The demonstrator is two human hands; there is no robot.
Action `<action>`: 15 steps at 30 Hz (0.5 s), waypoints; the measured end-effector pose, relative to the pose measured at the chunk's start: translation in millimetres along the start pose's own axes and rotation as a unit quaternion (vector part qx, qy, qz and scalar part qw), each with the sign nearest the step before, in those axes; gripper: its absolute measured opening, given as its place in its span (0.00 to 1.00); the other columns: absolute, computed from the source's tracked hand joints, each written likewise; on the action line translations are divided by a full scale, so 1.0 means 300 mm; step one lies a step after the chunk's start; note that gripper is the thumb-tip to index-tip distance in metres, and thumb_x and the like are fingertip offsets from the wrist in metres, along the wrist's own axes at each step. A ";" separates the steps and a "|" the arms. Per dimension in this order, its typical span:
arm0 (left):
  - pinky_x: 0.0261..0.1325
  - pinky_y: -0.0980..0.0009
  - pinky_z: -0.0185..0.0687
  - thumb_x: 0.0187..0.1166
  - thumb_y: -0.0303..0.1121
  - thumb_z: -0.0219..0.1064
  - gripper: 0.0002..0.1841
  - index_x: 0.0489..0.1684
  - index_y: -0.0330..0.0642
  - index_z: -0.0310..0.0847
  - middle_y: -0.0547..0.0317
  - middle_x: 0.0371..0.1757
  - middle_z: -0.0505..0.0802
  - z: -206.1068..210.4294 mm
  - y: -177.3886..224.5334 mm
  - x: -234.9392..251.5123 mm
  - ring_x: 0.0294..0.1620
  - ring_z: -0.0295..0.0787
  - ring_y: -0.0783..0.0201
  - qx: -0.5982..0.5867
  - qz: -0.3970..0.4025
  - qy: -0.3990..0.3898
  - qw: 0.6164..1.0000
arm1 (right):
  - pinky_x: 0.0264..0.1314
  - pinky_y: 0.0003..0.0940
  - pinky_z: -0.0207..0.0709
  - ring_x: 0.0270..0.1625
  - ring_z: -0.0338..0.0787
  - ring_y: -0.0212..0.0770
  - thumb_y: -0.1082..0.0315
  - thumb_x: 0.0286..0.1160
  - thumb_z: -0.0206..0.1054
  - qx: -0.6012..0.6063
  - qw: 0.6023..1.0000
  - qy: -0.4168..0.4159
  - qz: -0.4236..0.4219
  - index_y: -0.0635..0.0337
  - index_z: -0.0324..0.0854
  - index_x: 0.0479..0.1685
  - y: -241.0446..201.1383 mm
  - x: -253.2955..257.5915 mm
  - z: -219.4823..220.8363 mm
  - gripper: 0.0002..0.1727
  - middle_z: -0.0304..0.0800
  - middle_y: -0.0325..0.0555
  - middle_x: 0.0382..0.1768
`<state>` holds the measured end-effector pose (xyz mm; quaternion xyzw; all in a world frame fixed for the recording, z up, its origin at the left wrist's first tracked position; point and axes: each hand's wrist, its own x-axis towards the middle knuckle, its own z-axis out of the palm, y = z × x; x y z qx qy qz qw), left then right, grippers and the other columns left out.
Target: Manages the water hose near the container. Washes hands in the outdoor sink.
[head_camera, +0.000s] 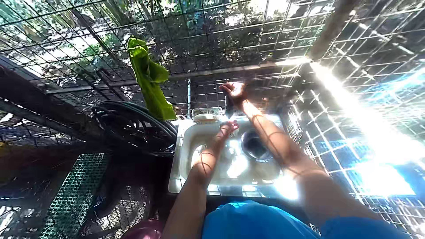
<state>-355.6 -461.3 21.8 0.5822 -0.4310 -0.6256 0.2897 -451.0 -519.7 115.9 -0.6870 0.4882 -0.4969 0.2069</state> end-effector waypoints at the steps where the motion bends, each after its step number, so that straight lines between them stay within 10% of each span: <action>1: 0.54 0.72 0.82 0.90 0.22 0.51 0.15 0.69 0.23 0.71 0.40 0.57 0.85 0.004 -0.003 0.017 0.47 0.84 0.63 -0.010 -0.004 0.005 1.000 | 0.60 0.55 0.83 0.46 0.95 0.50 0.57 0.85 0.66 -0.020 1.000 0.013 0.009 0.63 0.93 0.49 -0.009 -0.006 0.006 0.18 0.97 0.55 0.42; 8: 0.67 0.66 0.78 0.93 0.26 0.47 0.18 0.74 0.23 0.70 0.35 0.68 0.83 -0.004 -0.038 0.070 0.61 0.83 0.57 0.025 0.007 0.027 0.999 | 0.63 0.59 0.80 0.54 0.94 0.55 0.55 0.86 0.64 -0.023 0.997 0.032 0.062 0.62 0.91 0.56 -0.060 -0.046 0.002 0.19 0.95 0.57 0.49; 12: 0.67 0.65 0.79 0.94 0.26 0.46 0.19 0.77 0.24 0.67 0.34 0.70 0.82 0.004 -0.042 0.082 0.62 0.82 0.55 -0.043 0.015 0.054 0.997 | 0.82 0.46 0.72 0.78 0.79 0.53 0.63 0.92 0.55 0.116 0.982 0.131 0.066 0.66 0.67 0.85 0.055 -0.204 0.049 0.27 0.75 0.64 0.79; 15: 0.65 0.67 0.77 0.95 0.28 0.44 0.19 0.75 0.24 0.66 0.36 0.66 0.82 -0.001 -0.076 0.049 0.58 0.80 0.59 -0.107 0.083 0.019 0.991 | 0.83 0.28 0.65 0.81 0.76 0.46 0.70 0.94 0.45 0.122 0.963 0.175 0.165 0.78 0.63 0.82 -0.010 -0.444 0.118 0.25 0.73 0.69 0.79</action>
